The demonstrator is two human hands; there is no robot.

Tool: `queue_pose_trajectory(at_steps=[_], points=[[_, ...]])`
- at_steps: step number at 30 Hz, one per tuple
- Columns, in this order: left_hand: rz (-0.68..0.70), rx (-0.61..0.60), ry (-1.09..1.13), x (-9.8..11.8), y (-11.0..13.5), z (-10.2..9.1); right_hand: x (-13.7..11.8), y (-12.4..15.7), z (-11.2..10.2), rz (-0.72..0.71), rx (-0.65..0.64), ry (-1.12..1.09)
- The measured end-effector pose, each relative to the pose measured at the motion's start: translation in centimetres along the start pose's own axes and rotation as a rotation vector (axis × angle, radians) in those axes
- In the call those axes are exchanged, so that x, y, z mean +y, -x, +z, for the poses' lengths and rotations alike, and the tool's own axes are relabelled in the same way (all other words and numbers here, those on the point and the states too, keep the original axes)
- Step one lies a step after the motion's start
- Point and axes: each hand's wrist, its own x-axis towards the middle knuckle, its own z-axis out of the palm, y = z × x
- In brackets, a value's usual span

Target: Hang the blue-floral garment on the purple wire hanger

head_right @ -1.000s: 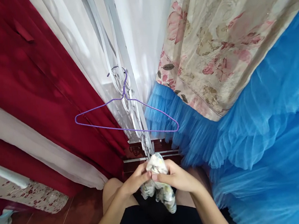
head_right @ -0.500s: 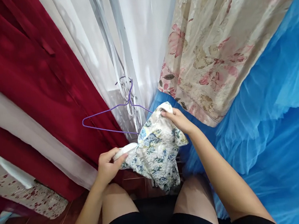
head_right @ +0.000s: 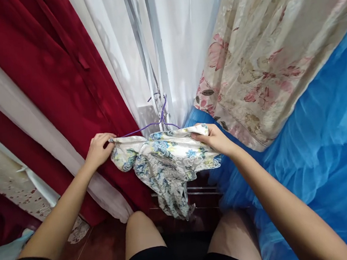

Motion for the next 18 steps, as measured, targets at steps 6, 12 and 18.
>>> queue_pose_trajectory(at_steps=[6,12,18], points=[[-0.202,0.147,0.454,4.1,-4.6,1.9,0.4,1.3,0.2,0.047,-0.053,0.014],[-0.189,0.14,0.432,7.3,-3.2,2.6,3.7,3.6,0.0,0.12,0.266,-0.023],[0.084,0.162,0.206,11.5,-4.1,-0.6,0.6,5.2,-1.2,0.234,0.383,-0.193]])
